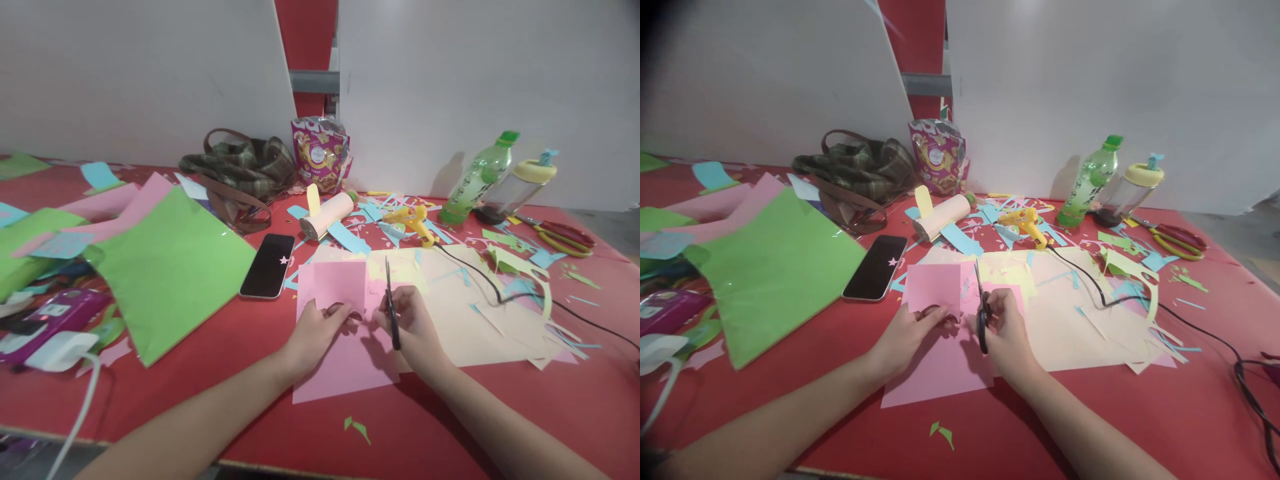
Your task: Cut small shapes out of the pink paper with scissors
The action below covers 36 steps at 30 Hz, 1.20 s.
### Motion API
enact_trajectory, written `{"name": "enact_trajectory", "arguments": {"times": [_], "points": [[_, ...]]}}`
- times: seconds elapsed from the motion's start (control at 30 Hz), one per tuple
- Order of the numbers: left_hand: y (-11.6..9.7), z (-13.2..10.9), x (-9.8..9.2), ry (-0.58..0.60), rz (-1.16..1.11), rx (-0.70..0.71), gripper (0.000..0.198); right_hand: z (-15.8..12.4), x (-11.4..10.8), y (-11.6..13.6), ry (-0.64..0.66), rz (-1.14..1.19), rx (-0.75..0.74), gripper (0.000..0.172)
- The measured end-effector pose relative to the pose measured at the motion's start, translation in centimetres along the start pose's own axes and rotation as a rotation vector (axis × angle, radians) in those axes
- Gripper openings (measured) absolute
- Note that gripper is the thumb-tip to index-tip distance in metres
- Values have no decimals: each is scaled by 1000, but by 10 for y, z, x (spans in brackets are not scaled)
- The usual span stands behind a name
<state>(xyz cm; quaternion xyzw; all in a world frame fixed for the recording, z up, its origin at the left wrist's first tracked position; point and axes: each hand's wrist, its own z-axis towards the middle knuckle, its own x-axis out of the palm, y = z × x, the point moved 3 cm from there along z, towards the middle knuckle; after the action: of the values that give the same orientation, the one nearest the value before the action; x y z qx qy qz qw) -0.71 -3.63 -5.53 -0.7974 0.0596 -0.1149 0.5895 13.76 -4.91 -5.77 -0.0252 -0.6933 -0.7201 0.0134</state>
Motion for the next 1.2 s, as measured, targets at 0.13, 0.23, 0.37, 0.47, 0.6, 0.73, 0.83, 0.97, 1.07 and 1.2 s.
{"name": "enact_trajectory", "arguments": {"times": [0.13,0.23,0.37,0.47,0.6,0.73,0.83,0.97,1.07,1.2], "points": [[1,5,-4,-21,-129,20,22,-2,4,0,141,72,108,23],[1,9,-9,-66,-224,16,21,-5,7,1,255,142,189,21],[0,14,-16,-111,-349,23,22,-9,10,3,389,177,285,21],[0,18,-20,-155,-371,10,21,-10,11,4,450,157,343,24],[-2,20,-22,-146,-379,37,18,-11,12,6,508,122,389,26],[-5,18,-21,-77,-324,57,14,-11,10,8,501,61,373,26],[-7,16,-20,-38,-286,33,14,-11,10,8,512,32,365,25],[-11,14,-19,0,-228,29,13,-11,10,6,518,27,361,24],[-12,14,-19,20,-155,40,13,-11,10,6,526,15,366,23],[-13,14,-21,3,-86,41,13,-11,10,8,525,-1,353,23]]}}
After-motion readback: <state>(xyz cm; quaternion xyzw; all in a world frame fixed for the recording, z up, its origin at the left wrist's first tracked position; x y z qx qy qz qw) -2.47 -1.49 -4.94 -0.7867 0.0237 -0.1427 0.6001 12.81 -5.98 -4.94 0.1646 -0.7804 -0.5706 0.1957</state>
